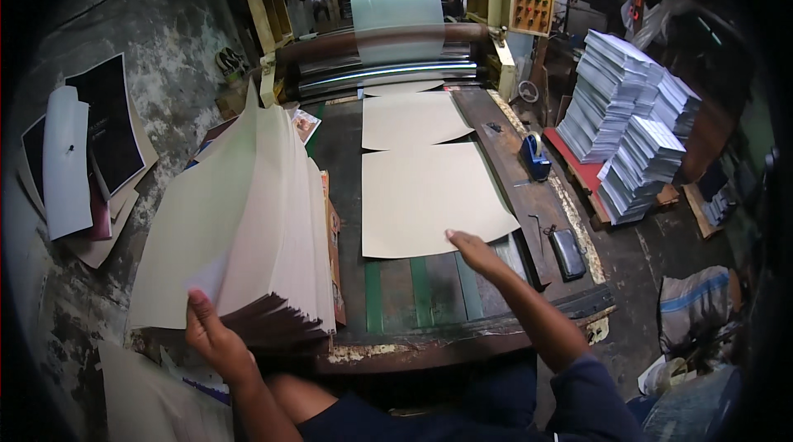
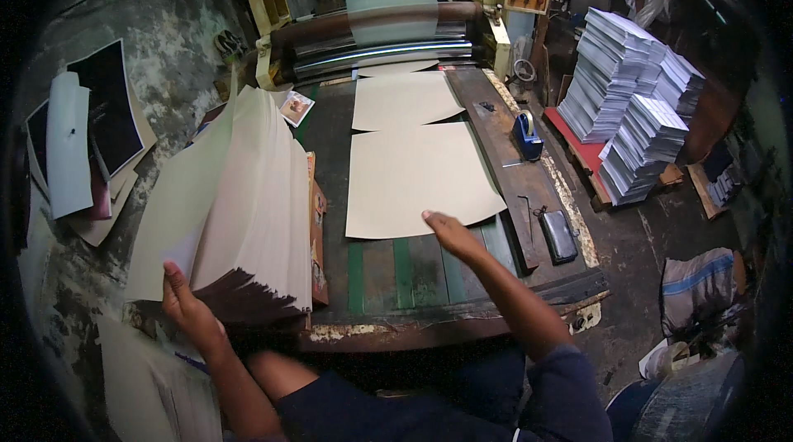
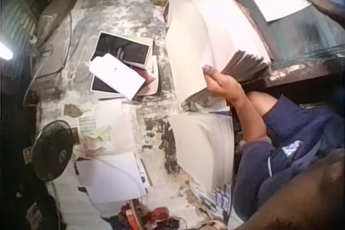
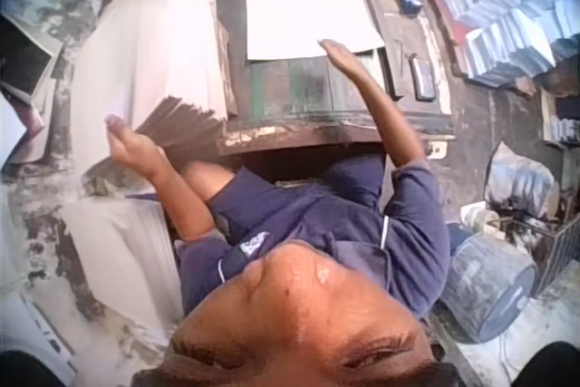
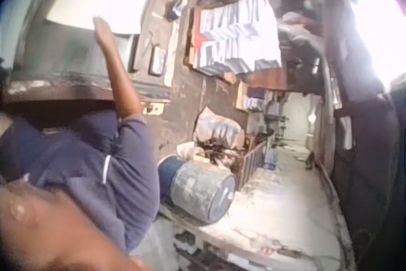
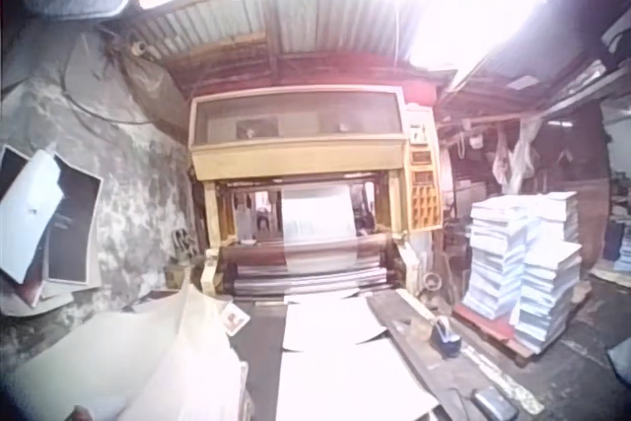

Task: The person feeds large sheets of paper into a machine by hand, picking them up from a stack on the left and placing them onto the machine's moving belt.

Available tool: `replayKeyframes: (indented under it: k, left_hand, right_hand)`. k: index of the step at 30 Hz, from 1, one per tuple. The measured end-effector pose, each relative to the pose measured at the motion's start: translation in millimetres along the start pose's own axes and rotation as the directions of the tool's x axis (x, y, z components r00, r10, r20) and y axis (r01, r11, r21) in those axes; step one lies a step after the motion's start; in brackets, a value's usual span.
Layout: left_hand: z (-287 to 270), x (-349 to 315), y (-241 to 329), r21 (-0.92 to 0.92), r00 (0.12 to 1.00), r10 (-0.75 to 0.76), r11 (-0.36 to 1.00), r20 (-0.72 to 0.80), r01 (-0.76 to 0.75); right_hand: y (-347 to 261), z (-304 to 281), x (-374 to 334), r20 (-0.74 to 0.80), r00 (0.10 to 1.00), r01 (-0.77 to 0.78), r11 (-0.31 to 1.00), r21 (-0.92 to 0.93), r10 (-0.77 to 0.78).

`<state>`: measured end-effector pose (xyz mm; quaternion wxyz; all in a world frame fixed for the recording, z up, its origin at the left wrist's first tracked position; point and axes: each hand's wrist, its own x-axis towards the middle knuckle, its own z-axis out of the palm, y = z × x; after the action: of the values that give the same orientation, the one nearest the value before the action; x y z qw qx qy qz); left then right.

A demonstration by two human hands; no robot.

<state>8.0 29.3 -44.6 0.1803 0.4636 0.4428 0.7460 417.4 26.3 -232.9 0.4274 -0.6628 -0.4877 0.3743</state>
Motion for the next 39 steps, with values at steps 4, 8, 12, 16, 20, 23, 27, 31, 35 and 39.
replayKeyframes:
  k: [4,8,12,16,20,23,27,31,35,39]
  left_hand:
    - [-15.7,-26.7,25.9,0.201,0.810,0.289,0.876,0.510,-0.439]
    - [-17.6,-35.9,41.0,-0.176,0.442,0.456,0.822,0.773,-0.542]
    - [-21.1,-49.3,43.8,-0.171,0.246,0.395,0.768,0.885,-0.618]
    - [-19.9,-36.4,31.9,-0.060,0.347,0.437,0.688,0.830,-0.723]
    - [-22.2,-0.9,31.2,0.144,0.475,0.365,0.652,0.801,-0.744]
    - [-12.5,2.1,27.9,0.257,0.540,0.275,0.653,0.796,-0.712]
    - [-15.0,3.0,8.4,0.373,0.596,0.232,0.594,0.769,-0.713]
    - [-16.1,-0.4,-1.6,0.414,0.647,0.308,0.564,0.698,-0.715]
    - [-18.4,-0.8,-2.7,0.436,0.711,0.249,0.645,0.657,-0.628]
    - [-15.0,-1.5,6.1,0.452,0.772,0.142,0.740,0.619,-0.498]
  right_hand:
    - [-93.7,19.7,-85.9,0.423,0.891,-0.110,0.826,0.552,-0.165]
    - [-120.9,21.3,-117.9,0.406,0.779,-0.116,0.527,0.842,-0.478]
    - [-112.9,22.8,-153.1,0.238,0.971,-0.177,0.622,0.763,-0.015]
    - [-36.7,43.6,-174.6,0.224,0.961,-0.276,0.563,0.779,0.160]
    - [28.8,87.8,-216.0,0.275,0.922,-0.378,0.489,0.786,0.271]
    - [56.2,111.3,-245.1,0.328,0.879,-0.467,0.489,0.737,0.346]
    - [50.8,130.1,-258.5,0.338,0.865,-0.483,0.430,0.763,0.372]
    - [54.9,123.4,-232.3,0.341,0.861,-0.481,0.388,0.786,0.377]
    - [39.8,108.7,-187.6,0.360,0.862,-0.490,0.407,0.771,0.356]
    - [37.7,102.7,-147.1,0.309,0.889,-0.434,0.402,0.806,0.340]
